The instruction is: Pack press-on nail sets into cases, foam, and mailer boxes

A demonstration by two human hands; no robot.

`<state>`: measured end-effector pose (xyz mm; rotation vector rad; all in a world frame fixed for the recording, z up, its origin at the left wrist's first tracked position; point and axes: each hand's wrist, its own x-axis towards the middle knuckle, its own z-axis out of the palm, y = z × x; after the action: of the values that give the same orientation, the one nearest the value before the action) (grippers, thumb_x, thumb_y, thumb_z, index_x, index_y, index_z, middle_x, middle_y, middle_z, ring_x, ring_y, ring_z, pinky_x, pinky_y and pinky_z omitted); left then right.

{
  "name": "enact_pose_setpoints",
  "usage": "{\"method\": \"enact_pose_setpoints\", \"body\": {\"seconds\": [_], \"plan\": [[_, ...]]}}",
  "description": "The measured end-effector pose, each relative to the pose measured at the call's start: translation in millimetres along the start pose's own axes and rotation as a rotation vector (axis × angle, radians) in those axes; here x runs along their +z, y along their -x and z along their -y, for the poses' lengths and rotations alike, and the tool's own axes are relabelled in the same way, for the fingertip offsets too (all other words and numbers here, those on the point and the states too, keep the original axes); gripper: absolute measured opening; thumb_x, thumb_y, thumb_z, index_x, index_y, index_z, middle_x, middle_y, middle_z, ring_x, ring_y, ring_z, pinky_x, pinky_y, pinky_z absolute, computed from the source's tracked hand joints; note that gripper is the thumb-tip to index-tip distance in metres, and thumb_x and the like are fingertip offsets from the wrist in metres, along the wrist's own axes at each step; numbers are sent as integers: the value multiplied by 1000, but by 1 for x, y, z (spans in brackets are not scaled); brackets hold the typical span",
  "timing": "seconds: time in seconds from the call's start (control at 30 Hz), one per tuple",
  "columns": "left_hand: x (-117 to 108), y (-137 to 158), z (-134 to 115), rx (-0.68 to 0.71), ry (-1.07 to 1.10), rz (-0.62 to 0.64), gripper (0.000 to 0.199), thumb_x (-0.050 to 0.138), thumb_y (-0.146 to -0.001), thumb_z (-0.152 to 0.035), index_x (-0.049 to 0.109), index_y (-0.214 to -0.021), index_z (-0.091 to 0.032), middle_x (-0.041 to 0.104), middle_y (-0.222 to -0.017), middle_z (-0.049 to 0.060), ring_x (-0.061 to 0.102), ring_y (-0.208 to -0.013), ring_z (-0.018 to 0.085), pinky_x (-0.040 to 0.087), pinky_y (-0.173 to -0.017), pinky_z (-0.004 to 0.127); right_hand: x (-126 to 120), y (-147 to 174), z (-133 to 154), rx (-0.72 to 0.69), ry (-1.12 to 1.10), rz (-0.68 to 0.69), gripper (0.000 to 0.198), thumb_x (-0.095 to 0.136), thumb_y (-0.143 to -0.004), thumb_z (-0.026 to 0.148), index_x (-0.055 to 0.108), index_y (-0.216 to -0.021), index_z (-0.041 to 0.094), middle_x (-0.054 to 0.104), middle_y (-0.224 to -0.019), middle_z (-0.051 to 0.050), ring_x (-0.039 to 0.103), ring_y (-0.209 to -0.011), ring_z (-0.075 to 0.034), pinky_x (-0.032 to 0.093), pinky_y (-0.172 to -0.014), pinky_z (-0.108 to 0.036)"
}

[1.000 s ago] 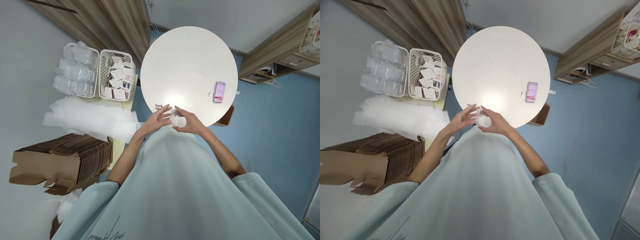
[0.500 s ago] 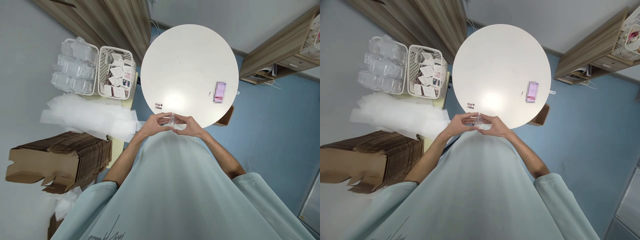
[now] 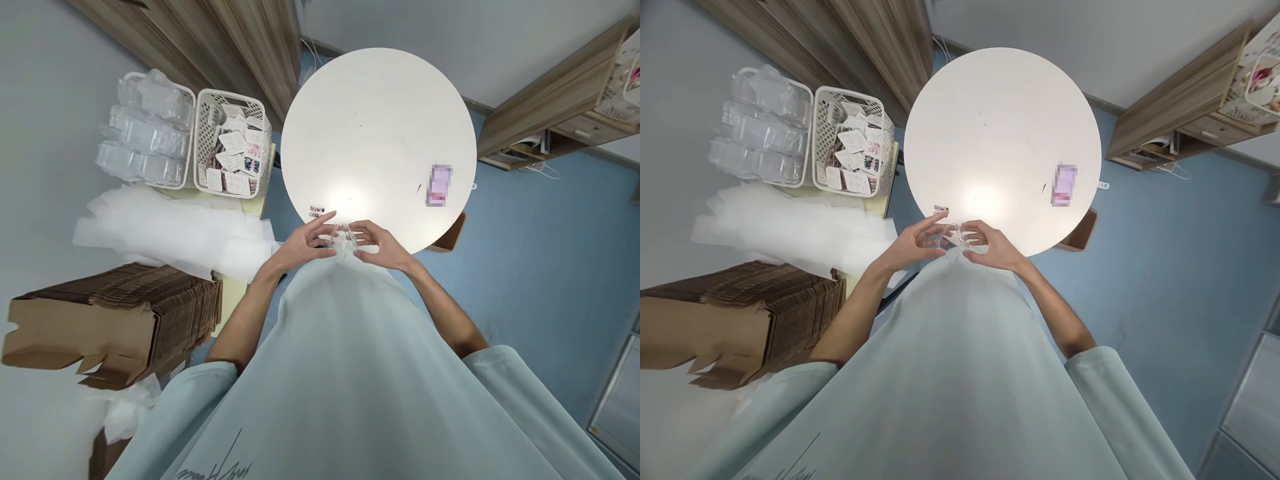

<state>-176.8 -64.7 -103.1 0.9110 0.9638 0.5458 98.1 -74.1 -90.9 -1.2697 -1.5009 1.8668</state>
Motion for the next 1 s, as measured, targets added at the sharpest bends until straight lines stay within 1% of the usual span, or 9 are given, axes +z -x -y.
{"method": "enact_pose_setpoints", "body": {"seconds": [0.1, 0.2, 0.27, 0.4, 0.5, 0.63, 0.77, 0.87, 1.0], "plan": [[-6, 4, 2, 17, 83, 9, 108, 98, -76, -38, 46, -171, -33, 66, -157, 19, 74, -126, 33, 64, -105, 50, 4, -8, -2, -7, -79, -111, 46, 75, -96, 60, 61, -129, 31, 69, -148, -8, 76, -126, -29, 65, -105, -52], [-9, 8, 6, 23, 117, 9, 109, 97, -77, -37, 44, -171, -36, 57, -166, 19, 73, -125, 32, 65, -101, 46, 13, -22, -8, 9, -110, -290, 49, 67, -96, 74, 61, -115, 30, 71, -135, -6, 79, -109, -25, 70, -93, -46], [-11, 9, 8, 30, 105, -10, 108, 97, -77, -37, 44, -171, -39, 48, -174, 17, 72, -128, 33, 65, -101, 46, 16, -34, -11, 7, -113, -336, 54, 69, -92, 79, 62, -109, 28, 71, -122, -5, 80, -98, -23, 71, -87, -43], [-16, 7, 10, 37, 83, -97, 107, 95, -80, -39, 41, -172, -39, 38, -179, 16, 70, -134, 34, 64, -107, 50, 20, -56, -9, -1, -109, -233, 60, 72, -87, 83, 65, -105, 27, 72, -107, -3, 79, -87, -20, 72, -81, -39], [-22, 4, 11, 34, 120, -129, 106, 94, -82, -42, 40, -173, -35, 48, -173, 19, 75, -125, 32, 64, -108, 54, 24, -73, -4, -1, -98, -131, 62, 73, -87, 84, 66, -105, 26, 73, -100, -2, 78, -84, -20, 72, -81, -40], [-36, 5, 16, 7, 166, -235, 92, 92, -83, -46, 54, -163, -25, 66, -157, 20, 79, -117, 32, 66, -105, 55, 33, -100, -5, 2, -68, -86, 60, 69, -92, 81, 68, -116, 26, 76, -104, -4, 79, -87, -22, 71, -79, -40], [-58, 16, 27, -18, 206, -439, 78, 92, -82, -41, 63, -153, -23, 68, -156, 16, 78, -122, 31, 64, -111, 53, 35, -135, -28, 46, 127, -183, 48, 59, -104, 67, 69, -126, 25, 76, -124, -8, 77, -99, -24, 67, -88, -41], [-77, 31, 36, -34, 240, -561, 76, 91, -81, -36, 63, -151, -24, 68, -155, 15, 77, -125, 31, 62, -113, 54, 34, -165, -61, 170, 447, -222, 37, 71, -102, 49, 69, -127, 21, 75, -125, -10, 74, -104, -25, 60, -104, -44], [-98, 52, 46, -51, 267, -635, 76, 91, -81, -37, 63, -150, -26, 72, -150, 13, 76, -128, 31, 60, -116, 55, 44, -197, -106, 385, 743, -149, 48, 81, -94, 41, 65, -133, 19, 65, -138, -15, 69, -116, -30, 58, -97, -41]]}}
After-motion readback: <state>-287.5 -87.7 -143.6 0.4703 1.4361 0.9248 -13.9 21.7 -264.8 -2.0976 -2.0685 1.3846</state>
